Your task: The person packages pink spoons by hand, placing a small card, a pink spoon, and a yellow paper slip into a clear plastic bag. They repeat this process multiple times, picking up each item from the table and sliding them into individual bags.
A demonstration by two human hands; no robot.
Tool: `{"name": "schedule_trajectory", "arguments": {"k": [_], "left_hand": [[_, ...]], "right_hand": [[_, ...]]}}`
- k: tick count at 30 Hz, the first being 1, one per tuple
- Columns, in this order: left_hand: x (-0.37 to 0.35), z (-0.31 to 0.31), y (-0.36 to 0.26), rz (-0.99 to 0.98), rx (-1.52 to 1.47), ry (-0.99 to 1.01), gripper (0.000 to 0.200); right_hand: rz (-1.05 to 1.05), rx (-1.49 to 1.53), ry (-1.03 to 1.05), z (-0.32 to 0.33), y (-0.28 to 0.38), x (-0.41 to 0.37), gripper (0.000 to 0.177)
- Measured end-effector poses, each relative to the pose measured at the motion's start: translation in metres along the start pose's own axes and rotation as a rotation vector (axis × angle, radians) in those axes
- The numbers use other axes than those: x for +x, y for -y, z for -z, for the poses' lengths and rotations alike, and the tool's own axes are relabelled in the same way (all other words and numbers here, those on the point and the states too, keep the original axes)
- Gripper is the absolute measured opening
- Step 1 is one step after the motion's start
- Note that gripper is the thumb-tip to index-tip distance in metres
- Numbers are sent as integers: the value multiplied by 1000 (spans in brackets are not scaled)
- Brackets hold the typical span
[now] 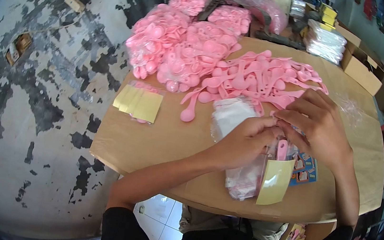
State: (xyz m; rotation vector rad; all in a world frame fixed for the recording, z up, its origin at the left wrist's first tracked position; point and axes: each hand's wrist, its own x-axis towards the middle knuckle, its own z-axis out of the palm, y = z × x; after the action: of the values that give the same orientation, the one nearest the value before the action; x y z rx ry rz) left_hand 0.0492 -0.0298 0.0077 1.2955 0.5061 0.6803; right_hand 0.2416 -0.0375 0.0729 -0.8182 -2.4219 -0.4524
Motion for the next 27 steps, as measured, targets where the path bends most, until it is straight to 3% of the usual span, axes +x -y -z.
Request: {"name": "schedule_trajectory", "arguments": {"k": [8, 11, 13, 16, 20, 23, 25, 27], "left_hand": [[4, -1, 3, -1, 243, -10, 25], [3, -1, 9, -83, 330, -8, 28], [7, -2, 14, -136, 276, -11, 32], [1, -11, 10, -146, -29, -3, 38], [5, -5, 15, -147, -291, 7, 43], [2, 0, 7, -119, -215, -52, 46], [2, -2, 7, -168, -144, -161, 48], [-2, -7, -19, 90, -37, -198, 46]], "right_hand": [[-34, -9, 50, -9, -1, -1, 17], [-94, 20, 8, -14, -3, -2, 15], [-159, 40, -39, -15, -5, -4, 13], [-497, 239, -165, -1, -24, -6, 8], [-561, 515, -284, 44, -92, -34, 14], [-515, 346, -363, 59, -163, -68, 15], [-556, 241, -296, 21, -219, -123, 20], [-685, -157, 148, 10, -214, -166, 23]]}}
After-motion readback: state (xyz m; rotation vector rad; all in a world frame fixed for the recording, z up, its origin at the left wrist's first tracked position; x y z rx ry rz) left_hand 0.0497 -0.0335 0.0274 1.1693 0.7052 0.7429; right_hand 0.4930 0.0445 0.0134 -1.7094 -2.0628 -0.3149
